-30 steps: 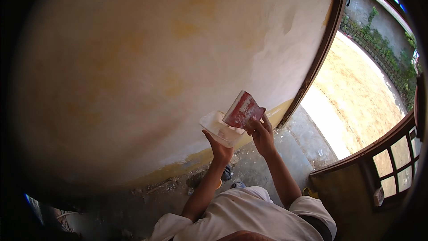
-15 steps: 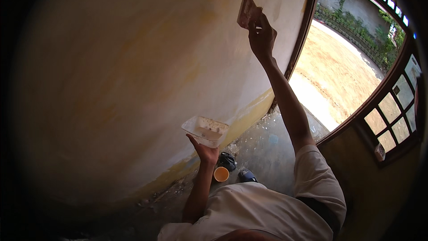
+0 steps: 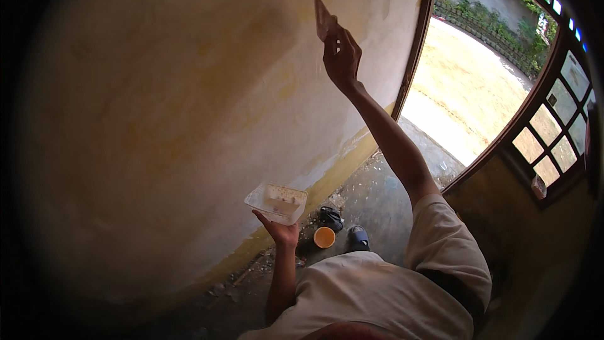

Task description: The person applies plaster to a wall using a scraper, picking up more material from a container as needed.

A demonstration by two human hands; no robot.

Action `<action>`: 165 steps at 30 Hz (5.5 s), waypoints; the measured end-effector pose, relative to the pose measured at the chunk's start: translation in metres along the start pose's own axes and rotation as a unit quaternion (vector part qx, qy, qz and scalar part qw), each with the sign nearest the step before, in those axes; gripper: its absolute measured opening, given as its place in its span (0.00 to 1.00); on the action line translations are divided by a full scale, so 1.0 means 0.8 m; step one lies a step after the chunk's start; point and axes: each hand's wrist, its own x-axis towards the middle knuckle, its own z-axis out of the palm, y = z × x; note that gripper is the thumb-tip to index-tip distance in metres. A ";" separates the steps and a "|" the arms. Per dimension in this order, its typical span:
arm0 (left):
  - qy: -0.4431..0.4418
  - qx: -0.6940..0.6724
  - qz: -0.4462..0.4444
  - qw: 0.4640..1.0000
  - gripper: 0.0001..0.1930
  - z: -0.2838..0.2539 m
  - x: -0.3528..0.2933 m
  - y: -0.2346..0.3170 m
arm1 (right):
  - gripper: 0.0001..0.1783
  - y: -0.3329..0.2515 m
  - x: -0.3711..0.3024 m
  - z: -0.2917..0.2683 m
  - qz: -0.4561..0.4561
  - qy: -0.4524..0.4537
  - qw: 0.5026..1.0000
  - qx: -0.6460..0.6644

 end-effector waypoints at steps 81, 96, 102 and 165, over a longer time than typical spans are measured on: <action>0.012 -0.026 -0.029 0.999 0.43 -0.023 0.018 -0.029 | 0.23 0.025 -0.015 0.087 -0.110 -0.017 0.990 -0.081; 0.015 -0.040 -0.012 0.999 0.43 -0.036 0.019 -0.027 | 0.16 0.084 0.057 0.024 -0.006 0.064 0.997 -0.042; 0.012 -0.043 -0.049 0.998 0.43 -0.016 0.029 -0.038 | 0.22 0.012 0.006 0.091 -0.265 -0.022 0.961 -0.079; 0.070 0.003 0.014 0.997 0.41 0.069 0.068 -0.084 | 0.17 0.012 -0.168 -0.004 -0.008 -0.232 0.941 0.248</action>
